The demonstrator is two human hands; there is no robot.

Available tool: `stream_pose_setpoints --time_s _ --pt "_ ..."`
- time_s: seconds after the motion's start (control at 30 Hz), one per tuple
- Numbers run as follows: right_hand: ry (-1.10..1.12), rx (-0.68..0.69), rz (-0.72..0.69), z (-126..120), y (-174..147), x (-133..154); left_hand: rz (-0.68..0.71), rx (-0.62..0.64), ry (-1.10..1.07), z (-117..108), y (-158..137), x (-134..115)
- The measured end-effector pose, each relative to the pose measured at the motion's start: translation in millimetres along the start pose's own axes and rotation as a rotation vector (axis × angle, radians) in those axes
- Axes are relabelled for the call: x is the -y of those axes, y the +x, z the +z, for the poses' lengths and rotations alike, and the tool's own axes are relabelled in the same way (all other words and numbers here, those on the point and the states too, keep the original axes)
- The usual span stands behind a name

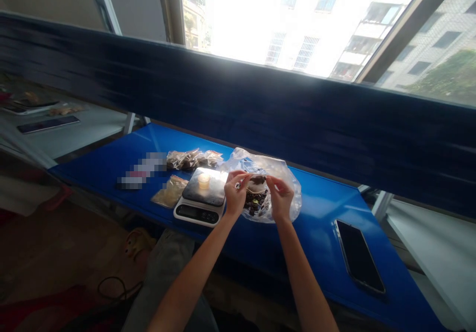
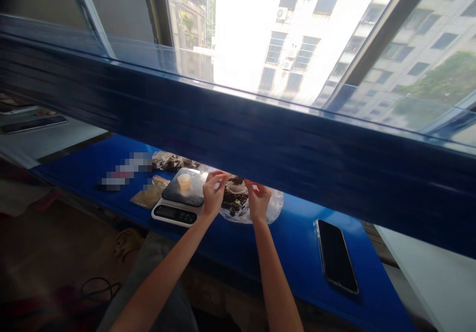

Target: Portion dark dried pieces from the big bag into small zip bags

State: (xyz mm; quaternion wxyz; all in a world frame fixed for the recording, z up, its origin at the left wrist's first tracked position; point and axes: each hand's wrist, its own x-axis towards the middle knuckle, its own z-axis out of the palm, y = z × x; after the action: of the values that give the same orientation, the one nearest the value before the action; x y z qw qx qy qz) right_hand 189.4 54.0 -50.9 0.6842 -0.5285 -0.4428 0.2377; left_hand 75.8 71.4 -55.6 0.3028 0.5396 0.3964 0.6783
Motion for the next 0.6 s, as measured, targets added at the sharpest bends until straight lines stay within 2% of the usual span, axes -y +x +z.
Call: stream_pose_setpoints --time_s 0.17,0.3,0.47,0.6 --pt "0.021 0.035 0.042 -2.3 2.9 -3.6 -0.012 0.085 -0.037 1.2 -2.1 3.6" --pt "0.052 -0.008 0.073 -2.0 4.4 -4.9 -0.030 0.077 -0.057 1.6 -2.6 4.3" --pt "0.085 0.032 0.104 -0.3 5.3 -5.4 -0.026 0.170 -0.094 0.3 -3.7 0.7" --pt "0.092 0.020 0.121 -0.6 6.7 -6.1 -0.056 0.135 -0.102 -1.0 -4.5 3.8"
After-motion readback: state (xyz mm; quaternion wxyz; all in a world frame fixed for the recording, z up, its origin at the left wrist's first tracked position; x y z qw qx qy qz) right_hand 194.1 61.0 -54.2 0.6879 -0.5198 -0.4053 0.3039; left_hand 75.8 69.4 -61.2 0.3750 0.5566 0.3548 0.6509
